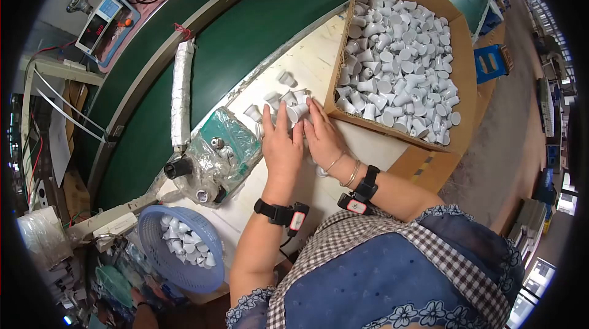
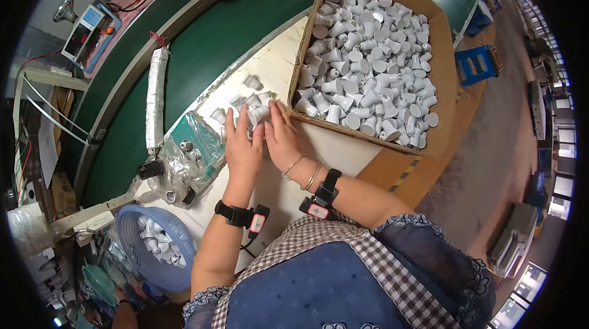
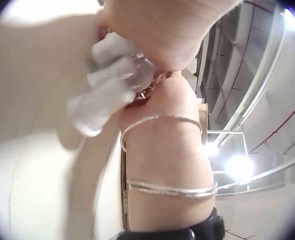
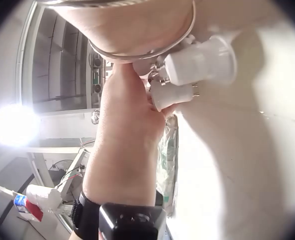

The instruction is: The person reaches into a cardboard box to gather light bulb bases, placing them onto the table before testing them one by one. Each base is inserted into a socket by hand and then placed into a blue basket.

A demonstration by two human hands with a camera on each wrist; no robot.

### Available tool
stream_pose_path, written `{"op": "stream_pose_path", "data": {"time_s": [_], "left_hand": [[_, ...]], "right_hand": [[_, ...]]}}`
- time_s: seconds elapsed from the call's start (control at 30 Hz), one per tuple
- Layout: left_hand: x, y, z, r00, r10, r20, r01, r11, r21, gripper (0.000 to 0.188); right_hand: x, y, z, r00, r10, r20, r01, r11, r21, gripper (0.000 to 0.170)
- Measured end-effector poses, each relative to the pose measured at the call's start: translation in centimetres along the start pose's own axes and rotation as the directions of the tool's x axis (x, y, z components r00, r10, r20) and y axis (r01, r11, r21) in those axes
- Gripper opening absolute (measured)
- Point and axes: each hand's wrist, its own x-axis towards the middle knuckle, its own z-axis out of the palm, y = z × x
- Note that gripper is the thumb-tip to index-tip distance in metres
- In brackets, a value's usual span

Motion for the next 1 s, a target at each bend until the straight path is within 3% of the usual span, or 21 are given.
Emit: {"op": "stream_pose_path", "data": {"time_s": [0.1, 0.17, 0.2, 0.23, 0.3, 0.33, 0.37, 0.4, 0.43, 0.5, 0.53, 0.57, 0.6, 0.63, 0.67, 0.77, 0.87, 0.93, 0.97, 1.0], "left_hand": [[0.4, 0.9, -1.9, 0.987, -0.084, 0.141, 0.082, 0.996, 0.019, 0.054], [0.5, 0.9, -2.8, 0.977, -0.048, 0.209, 0.045, 0.999, 0.019, 0.055], [0.5, -0.6, -2.4, 0.981, 0.043, 0.19, -0.049, 0.998, 0.028, 0.055], [0.8, -0.4, -3.1, 0.982, 0.04, 0.187, -0.046, 0.999, 0.027, 0.055], [1.7, 0.3, -4.4, 0.896, -0.148, 0.419, 0.251, 0.946, -0.203, 0.053], [2.0, -0.7, -4.0, 0.921, -0.058, 0.385, 0.159, 0.959, -0.236, 0.056], [2.2, -2.0, -4.1, 0.921, -0.059, 0.385, 0.16, 0.959, -0.235, 0.056], [2.8, -2.2, -4.4, 0.89, -0.061, 0.451, 0.167, 0.966, -0.199, 0.059], [3.2, -2.3, -4.7, 0.852, -0.062, 0.519, 0.171, 0.971, -0.164, 0.062], [3.8, -1.4, -5.9, 0.814, -0.057, 0.578, 0.145, 0.984, -0.107, 0.06], [4.3, -0.4, -6.6, 0.754, -0.161, 0.636, 0.338, 0.926, -0.166, 0.057], [4.7, 0.0, -6.8, 0.667, -0.244, 0.704, 0.519, 0.83, -0.204, 0.055], [4.7, -1.8, -6.2, 0.671, -0.224, 0.706, 0.57, 0.766, -0.299, 0.054], [5.2, -1.2, -6.8, 0.621, -0.231, 0.749, 0.662, 0.666, -0.343, 0.059], [5.2, -1.2, -6.9, 0.629, -0.211, 0.749, 0.671, 0.633, -0.385, 0.062], [5.2, -1.7, -6.9, 0.624, -0.175, 0.762, 0.693, 0.575, -0.435, 0.067], [5.3, -2.1, -6.4, 0.646, -0.219, 0.731, 0.648, 0.663, -0.374, 0.063], [5.4, -3.7, -5.2, 0.662, -0.323, 0.677, 0.701, 0.587, -0.406, 0.06], [5.5, -3.0, -5.1, 0.654, -0.353, 0.669, 0.723, 0.551, -0.416, 0.058], [5.4, -2.9, -5.0, 0.648, -0.367, 0.667, 0.736, 0.528, -0.424, 0.056]], "right_hand": [[-0.4, -0.9, -1.5, 0.994, 0.049, 0.094, -0.049, 0.999, 0.001, 0.059], [-0.8, -1.9, -3.9, 0.986, 0.058, 0.159, -0.054, 0.998, -0.03, 0.063], [-0.6, -2.3, -5.2, 0.965, 0.053, 0.259, -0.035, 0.996, -0.076, 0.064], [-0.6, -2.7, -6.4, 0.933, 0.054, 0.357, -0.013, 0.993, -0.118, 0.065], [0.1, -4.3, -9.2, 0.905, 0.057, 0.421, 0.005, 0.989, -0.145, 0.062], [0.5, -5.1, -10.7, 0.841, 0.039, 0.54, 0.036, 0.991, -0.128, 0.059], [0.7, -5.8, -11.8, 0.761, 0.022, 0.648, 0.064, 0.992, -0.108, 0.055], [1.2, -6.2, -13.0, 0.707, -0.03, 0.707, 0.109, 0.992, -0.067, 0.047], [2.3, -7.9, -14.7, 0.707, -0.023, 0.707, 0.103, 0.992, -0.071, 0.047], [4.3, -11.2, -18.0, 0.398, 0.188, 0.898, -0.118, 0.981, -0.153, 0.044], [4.0, -10.2, -19.1, 0.445, 0.072, 0.893, -0.165, 0.986, 0.002, 0.041], [4.1, -9.7, -20.3, 0.46, 0.092, 0.883, -0.175, 0.984, -0.012, 0.041], [4.5, -9.1, -21.4, 0.52, 0.063, 0.852, -0.193, 0.98, 0.045, 0.04], [5.1, -8.6, -22.7, 0.575, 0.032, 0.817, -0.202, 0.974, 0.104, 0.04], [5.4, -7.9, -23.8, 0.586, 0.044, 0.809, -0.209, 0.973, 0.098, 0.04], [7.1, -5.1, -26.2, 0.734, 0.313, 0.603, -0.417, 0.908, 0.037, 0.037], [8.0, -0.9, -27.3, 0.792, 0.376, 0.481, -0.452, 0.89, 0.048, 0.036], [8.8, 0.4, -28.1, 0.753, 0.392, 0.529, -0.579, 0.777, 0.249, 0.037], [9.1, 0.5, -28.2, 0.758, 0.424, 0.495, -0.589, 0.771, 0.242, 0.037], [9.4, 0.6, -28.1, 0.764, 0.42, 0.489, -0.618, 0.693, 0.37, 0.035]]}}
